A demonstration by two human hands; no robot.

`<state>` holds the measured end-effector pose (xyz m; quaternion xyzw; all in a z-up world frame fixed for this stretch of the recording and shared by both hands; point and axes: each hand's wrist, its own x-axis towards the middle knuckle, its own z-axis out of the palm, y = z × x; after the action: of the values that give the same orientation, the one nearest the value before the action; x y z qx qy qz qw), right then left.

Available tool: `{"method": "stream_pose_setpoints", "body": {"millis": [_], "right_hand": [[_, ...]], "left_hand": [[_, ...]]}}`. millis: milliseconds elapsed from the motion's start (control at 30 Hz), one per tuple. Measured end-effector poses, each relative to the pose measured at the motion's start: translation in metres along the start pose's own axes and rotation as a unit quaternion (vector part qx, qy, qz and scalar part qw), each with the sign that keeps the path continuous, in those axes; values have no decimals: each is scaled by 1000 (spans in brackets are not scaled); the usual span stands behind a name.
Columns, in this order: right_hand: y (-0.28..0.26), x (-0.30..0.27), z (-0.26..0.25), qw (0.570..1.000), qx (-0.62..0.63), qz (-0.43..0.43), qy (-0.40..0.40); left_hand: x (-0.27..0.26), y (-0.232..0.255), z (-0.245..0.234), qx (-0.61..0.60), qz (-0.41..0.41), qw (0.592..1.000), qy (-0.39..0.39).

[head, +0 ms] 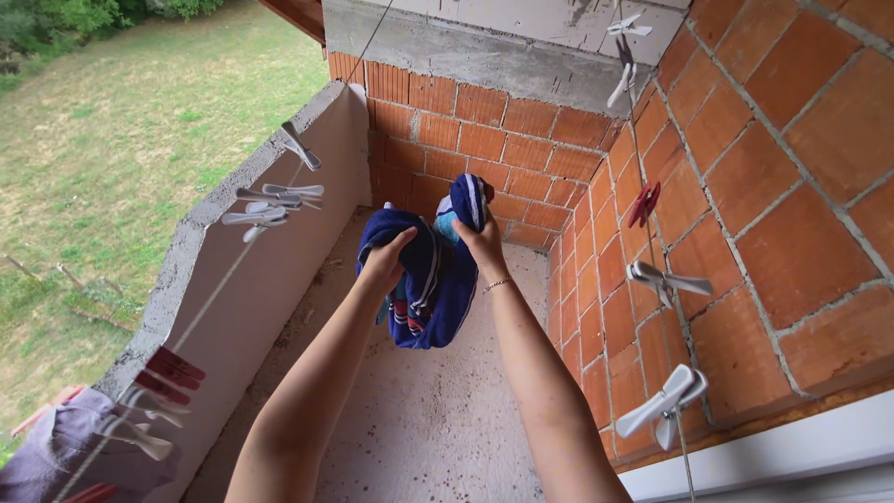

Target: The person hangs a striped towel and a light-colored shirt on a clothesline using clothespins. They unfold each item, position it on the line, and secure it with multiple clips, then smooth the fabric.

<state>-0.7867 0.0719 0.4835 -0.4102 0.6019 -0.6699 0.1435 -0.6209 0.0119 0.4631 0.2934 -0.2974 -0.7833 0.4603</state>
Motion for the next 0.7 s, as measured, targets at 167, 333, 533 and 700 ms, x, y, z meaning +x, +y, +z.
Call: {"method": "stream_pose_setpoints", "body": {"millis": [167, 333, 533, 700], "right_hand": [[6, 15, 5, 1000, 26, 1, -1], [-8, 23, 14, 997, 76, 7, 8], [61, 78, 12, 994, 107, -14, -19], [76, 114, 17, 997, 69, -28, -6]], "left_hand": [[12, -4, 23, 18, 8, 998, -54], [31, -7, 42, 0, 24, 993, -113], [64, 7, 72, 37, 7, 984, -176], [130, -9, 78, 78, 1, 982, -171]]}}
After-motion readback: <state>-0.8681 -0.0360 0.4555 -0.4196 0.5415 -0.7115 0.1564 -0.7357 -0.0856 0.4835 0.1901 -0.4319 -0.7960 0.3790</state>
